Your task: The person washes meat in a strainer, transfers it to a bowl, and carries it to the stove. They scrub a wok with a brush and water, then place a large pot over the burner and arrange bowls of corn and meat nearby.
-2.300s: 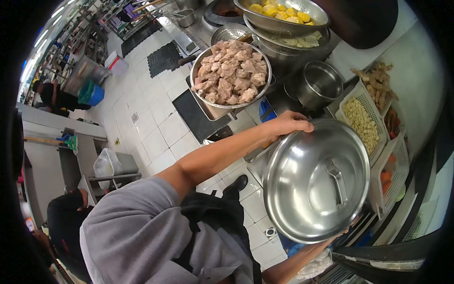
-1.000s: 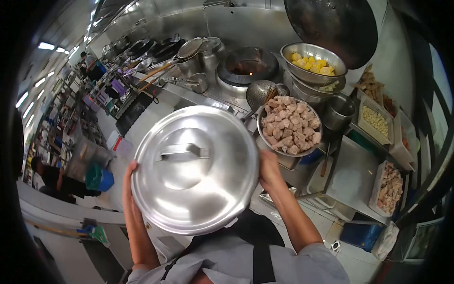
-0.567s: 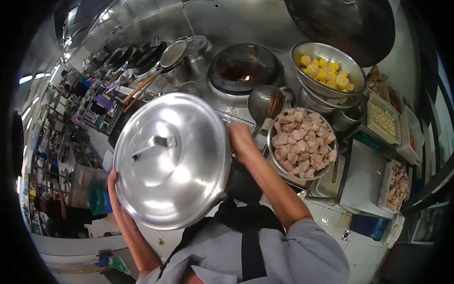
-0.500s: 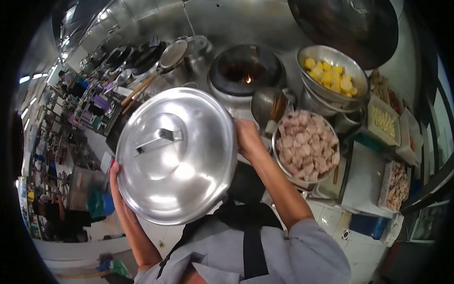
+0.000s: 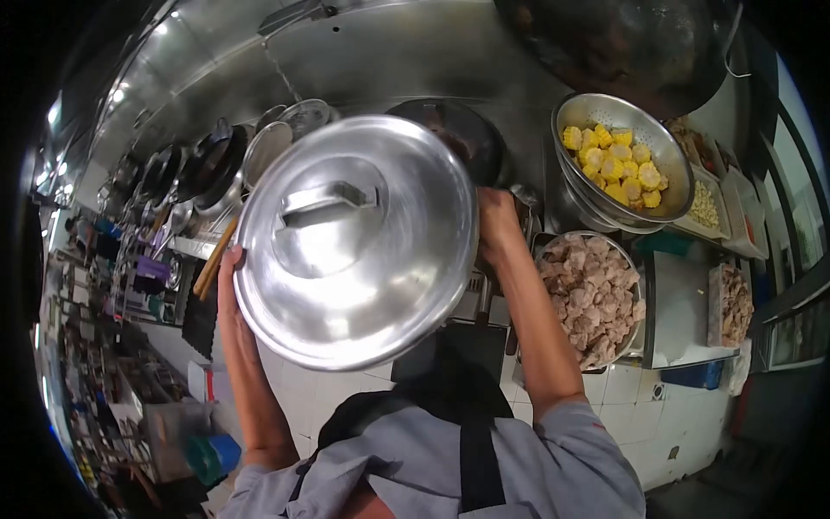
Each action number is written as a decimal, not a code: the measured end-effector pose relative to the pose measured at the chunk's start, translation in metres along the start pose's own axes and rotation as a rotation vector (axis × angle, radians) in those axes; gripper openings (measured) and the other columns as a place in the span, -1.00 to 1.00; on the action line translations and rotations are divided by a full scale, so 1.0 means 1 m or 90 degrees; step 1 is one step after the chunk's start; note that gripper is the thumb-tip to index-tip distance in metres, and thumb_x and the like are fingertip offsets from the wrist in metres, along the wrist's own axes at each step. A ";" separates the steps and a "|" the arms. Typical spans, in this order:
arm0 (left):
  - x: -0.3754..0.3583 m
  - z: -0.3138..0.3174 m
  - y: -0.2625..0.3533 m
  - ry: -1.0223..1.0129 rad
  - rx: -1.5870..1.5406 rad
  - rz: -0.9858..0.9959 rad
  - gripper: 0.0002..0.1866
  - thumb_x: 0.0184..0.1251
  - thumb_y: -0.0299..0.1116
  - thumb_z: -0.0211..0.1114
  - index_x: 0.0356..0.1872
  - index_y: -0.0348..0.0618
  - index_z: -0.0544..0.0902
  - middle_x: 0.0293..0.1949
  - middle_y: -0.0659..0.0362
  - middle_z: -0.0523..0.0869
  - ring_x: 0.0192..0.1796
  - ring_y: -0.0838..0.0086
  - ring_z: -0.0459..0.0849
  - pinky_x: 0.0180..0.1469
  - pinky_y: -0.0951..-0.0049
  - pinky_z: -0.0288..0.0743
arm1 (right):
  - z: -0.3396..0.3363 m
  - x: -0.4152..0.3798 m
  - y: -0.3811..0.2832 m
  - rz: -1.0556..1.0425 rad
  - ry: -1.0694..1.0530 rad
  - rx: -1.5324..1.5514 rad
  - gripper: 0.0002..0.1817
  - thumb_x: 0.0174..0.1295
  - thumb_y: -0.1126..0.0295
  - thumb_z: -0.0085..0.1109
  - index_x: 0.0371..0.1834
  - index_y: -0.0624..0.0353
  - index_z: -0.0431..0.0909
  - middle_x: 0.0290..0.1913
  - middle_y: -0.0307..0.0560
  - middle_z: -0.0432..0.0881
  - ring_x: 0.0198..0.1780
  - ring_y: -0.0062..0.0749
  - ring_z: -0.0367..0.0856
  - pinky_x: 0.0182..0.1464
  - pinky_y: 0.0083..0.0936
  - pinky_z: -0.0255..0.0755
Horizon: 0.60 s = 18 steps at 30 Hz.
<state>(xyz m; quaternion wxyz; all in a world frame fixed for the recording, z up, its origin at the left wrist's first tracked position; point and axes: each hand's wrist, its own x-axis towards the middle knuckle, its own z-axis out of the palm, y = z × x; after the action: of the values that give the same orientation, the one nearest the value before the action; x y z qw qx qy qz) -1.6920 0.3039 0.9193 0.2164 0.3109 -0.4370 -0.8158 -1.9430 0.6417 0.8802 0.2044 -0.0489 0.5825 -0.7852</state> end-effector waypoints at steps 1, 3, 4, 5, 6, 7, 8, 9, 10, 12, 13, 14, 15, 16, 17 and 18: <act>0.016 0.008 0.004 -0.001 0.010 -0.015 -0.37 0.27 -0.06 0.41 0.21 -0.35 0.57 0.01 -0.06 0.75 -0.04 0.16 0.77 0.06 0.26 0.70 | -0.001 0.017 0.001 0.001 0.008 0.005 -0.70 0.47 0.47 -0.07 -0.16 0.48 0.66 -0.25 0.04 0.72 -0.31 -0.36 0.71 -0.29 -0.37 0.62; 0.057 0.024 0.009 -0.053 0.016 -0.001 -0.43 0.26 -0.09 0.41 0.14 -0.35 0.60 -0.04 -0.03 0.76 -0.11 0.18 0.78 0.02 0.29 0.70 | 0.009 0.036 -0.010 0.006 0.079 0.025 -0.72 0.45 0.48 -0.01 -0.15 0.51 0.66 -0.27 0.04 0.72 -0.34 -0.37 0.69 -0.32 -0.38 0.60; 0.080 0.029 0.010 -0.048 0.023 -0.007 -0.46 0.26 -0.10 0.41 0.10 -0.34 0.62 -0.07 -0.03 0.77 -0.12 0.20 0.78 0.01 0.29 0.71 | 0.007 0.050 -0.010 -0.005 0.068 0.000 -0.72 0.45 0.47 0.01 -0.13 0.52 0.65 -0.26 0.06 0.72 -0.34 -0.36 0.69 -0.32 -0.38 0.60; 0.103 0.032 0.010 -0.038 0.028 -0.018 -0.49 0.26 -0.11 0.41 0.07 -0.33 0.63 -0.09 -0.02 0.77 -0.14 0.21 0.79 0.00 0.30 0.71 | 0.000 0.065 -0.008 -0.007 0.056 -0.028 -0.72 0.44 0.46 0.02 -0.11 0.53 0.65 -0.26 0.08 0.72 -0.33 -0.35 0.69 -0.32 -0.37 0.60; 0.129 0.039 0.012 -0.036 0.036 -0.020 -0.52 0.25 -0.12 0.41 0.04 -0.32 0.65 -0.11 -0.01 0.77 -0.16 0.23 0.79 -0.01 0.30 0.71 | -0.005 0.084 -0.009 -0.020 0.044 -0.051 -0.72 0.44 0.46 0.04 -0.10 0.54 0.64 -0.25 0.11 0.72 -0.33 -0.34 0.70 -0.32 -0.37 0.60; 0.155 0.045 0.013 -0.068 0.016 -0.038 -0.59 0.25 -0.16 0.40 -0.05 -0.31 0.67 -0.17 0.01 0.78 -0.19 0.25 0.78 -0.04 0.31 0.71 | -0.008 0.100 -0.009 -0.021 0.054 -0.027 -0.68 0.43 0.43 0.06 -0.04 0.58 0.62 -0.24 0.17 0.72 -0.29 -0.26 0.73 -0.30 -0.33 0.61; 0.176 0.055 0.018 -0.087 0.027 -0.039 -0.59 0.26 -0.15 0.39 -0.06 -0.32 0.67 -0.18 0.01 0.78 -0.19 0.26 0.78 -0.05 0.30 0.71 | -0.005 0.115 -0.011 -0.034 0.078 -0.013 -0.67 0.42 0.43 0.08 -0.03 0.59 0.61 -0.23 0.18 0.73 -0.29 -0.24 0.73 -0.29 -0.32 0.62; 0.196 0.065 0.019 -0.105 0.037 -0.042 -0.58 0.26 -0.15 0.39 -0.06 -0.32 0.67 -0.18 0.01 0.78 -0.19 0.26 0.78 -0.06 0.30 0.71 | -0.001 0.128 -0.012 -0.045 0.104 -0.002 -0.66 0.42 0.43 0.11 -0.02 0.61 0.61 -0.23 0.19 0.73 -0.28 -0.22 0.74 -0.28 -0.30 0.62; 0.213 0.072 0.016 -0.120 0.046 -0.053 -0.58 0.26 -0.14 0.38 -0.06 -0.33 0.67 -0.19 0.02 0.78 -0.20 0.27 0.78 -0.07 0.30 0.71 | 0.000 0.137 -0.010 -0.049 0.133 0.006 -0.65 0.41 0.43 0.13 -0.01 0.63 0.60 -0.22 0.20 0.73 -0.27 -0.19 0.75 -0.26 -0.29 0.63; 0.253 0.086 0.017 -0.169 0.071 -0.085 -0.55 0.26 -0.11 0.36 -0.04 -0.35 0.66 -0.19 0.02 0.77 -0.21 0.26 0.78 -0.09 0.30 0.70 | 0.000 0.162 -0.012 -0.026 0.163 -0.023 -0.62 0.39 0.42 0.18 0.01 0.66 0.59 -0.18 0.22 0.73 -0.25 -0.17 0.75 -0.26 -0.25 0.64; 0.272 0.090 0.014 -0.179 0.075 -0.087 -0.54 0.26 -0.11 0.36 -0.04 -0.34 0.66 -0.19 0.02 0.77 -0.21 0.26 0.78 -0.10 0.31 0.70 | 0.002 0.173 -0.012 -0.014 0.172 -0.037 -0.61 0.38 0.42 0.21 0.02 0.68 0.58 -0.16 0.24 0.73 -0.24 -0.15 0.76 -0.25 -0.23 0.65; 0.289 0.093 0.013 -0.185 0.079 -0.087 -0.54 0.26 -0.10 0.36 -0.04 -0.34 0.66 -0.19 0.02 0.77 -0.21 0.26 0.78 -0.10 0.31 0.70 | 0.006 0.180 -0.013 -0.021 0.192 -0.056 -0.61 0.36 0.43 0.23 0.03 0.68 0.58 -0.16 0.25 0.73 -0.25 -0.14 0.76 -0.26 -0.23 0.65; 0.306 0.095 0.013 -0.220 0.110 -0.091 -0.55 0.24 -0.09 0.37 -0.06 -0.31 0.66 -0.21 0.03 0.76 -0.23 0.27 0.76 -0.12 0.32 0.68 | 0.009 0.186 -0.016 -0.026 0.209 -0.075 -0.61 0.34 0.45 0.25 0.03 0.68 0.57 -0.15 0.26 0.73 -0.26 -0.13 0.76 -0.27 -0.23 0.66; 0.324 0.100 0.015 -0.222 0.119 -0.077 -0.55 0.24 -0.09 0.37 -0.07 -0.30 0.66 -0.21 0.04 0.76 -0.23 0.28 0.75 -0.12 0.31 0.67 | 0.009 0.194 -0.020 -0.038 0.227 -0.094 -0.61 0.32 0.46 0.27 0.03 0.68 0.57 -0.15 0.27 0.72 -0.26 -0.12 0.77 -0.27 -0.22 0.66; 0.330 0.108 0.015 -0.217 0.127 -0.067 -0.55 0.23 -0.08 0.38 -0.08 -0.28 0.66 -0.21 0.05 0.75 -0.23 0.28 0.75 -0.13 0.31 0.66 | 0.010 0.205 -0.019 -0.037 0.256 -0.070 -0.67 0.36 0.45 0.18 -0.05 0.64 0.61 -0.22 0.24 0.72 -0.33 -0.13 0.76 -0.32 -0.22 0.67; 0.334 0.114 0.011 -0.213 0.140 -0.068 -0.56 0.23 -0.07 0.38 -0.09 -0.27 0.66 -0.22 0.06 0.75 -0.24 0.28 0.74 -0.13 0.31 0.66 | 0.008 0.209 -0.015 -0.025 0.271 -0.053 -0.68 0.38 0.44 0.12 -0.10 0.61 0.62 -0.25 0.23 0.71 -0.35 -0.14 0.75 -0.33 -0.24 0.67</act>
<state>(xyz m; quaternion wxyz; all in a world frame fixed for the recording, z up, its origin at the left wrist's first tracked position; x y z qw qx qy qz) -2.0085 0.1551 0.8709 0.0620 0.2152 -0.5363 -0.8138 -2.1352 0.5591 0.8635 0.0589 0.0983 0.6430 -0.7572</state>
